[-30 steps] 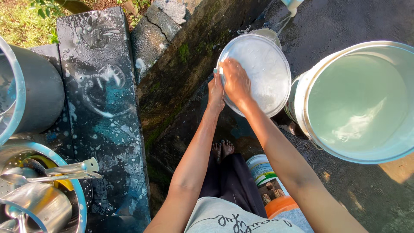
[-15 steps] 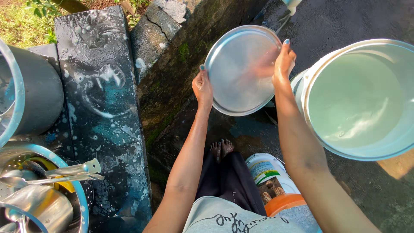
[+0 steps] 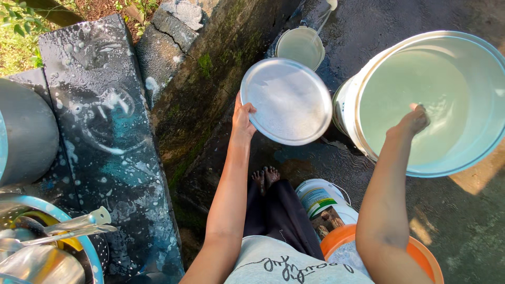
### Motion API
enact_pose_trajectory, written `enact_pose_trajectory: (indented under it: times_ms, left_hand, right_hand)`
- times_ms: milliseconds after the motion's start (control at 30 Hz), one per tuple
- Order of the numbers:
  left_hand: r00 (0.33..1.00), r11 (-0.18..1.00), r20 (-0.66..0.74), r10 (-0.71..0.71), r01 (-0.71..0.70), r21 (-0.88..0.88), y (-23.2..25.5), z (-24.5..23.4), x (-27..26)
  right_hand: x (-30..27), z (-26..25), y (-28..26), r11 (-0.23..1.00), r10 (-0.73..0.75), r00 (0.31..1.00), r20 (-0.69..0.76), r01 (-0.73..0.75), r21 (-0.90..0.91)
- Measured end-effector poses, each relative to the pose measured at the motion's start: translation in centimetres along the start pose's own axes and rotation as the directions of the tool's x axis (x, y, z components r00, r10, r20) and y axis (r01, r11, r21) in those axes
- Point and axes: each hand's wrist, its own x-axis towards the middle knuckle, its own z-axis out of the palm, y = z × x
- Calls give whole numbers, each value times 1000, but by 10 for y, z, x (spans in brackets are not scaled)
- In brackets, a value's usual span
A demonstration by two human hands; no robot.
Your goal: The person scrubs several metal lids and a plate with a scouring pad and soapy water on a stone slab, then rinses each item in a bucket of water and places them into an orange basin.
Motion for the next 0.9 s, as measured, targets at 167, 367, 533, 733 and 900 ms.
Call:
enact_pose_trajectory:
  times_ms: [167,367,533,733,900]
  left_hand:
    - [988,969,-25,153,-145,201,-17,46,-5]
    - [919,918,128,372,-385,96,-70,64,27]
    - [945,913,71,320,-327,244,-70,95,17]
    - [959,868,100,264,-282,409,-48,102,2]
    - [981,946,37,191,-194,260,-39,91,-5]
  right_hand:
    - [-4,5,-27,623,16,524,852,-671,402]
    - [-177,113,-98,945,325,-128,937,85,-316]
    - [-196,108,-46,855,-276,418,865,517,23]
    - [1,24,13,995,78,996,52,-74,-63]
    - [8,12,1,520,69,534,843,-740,427]
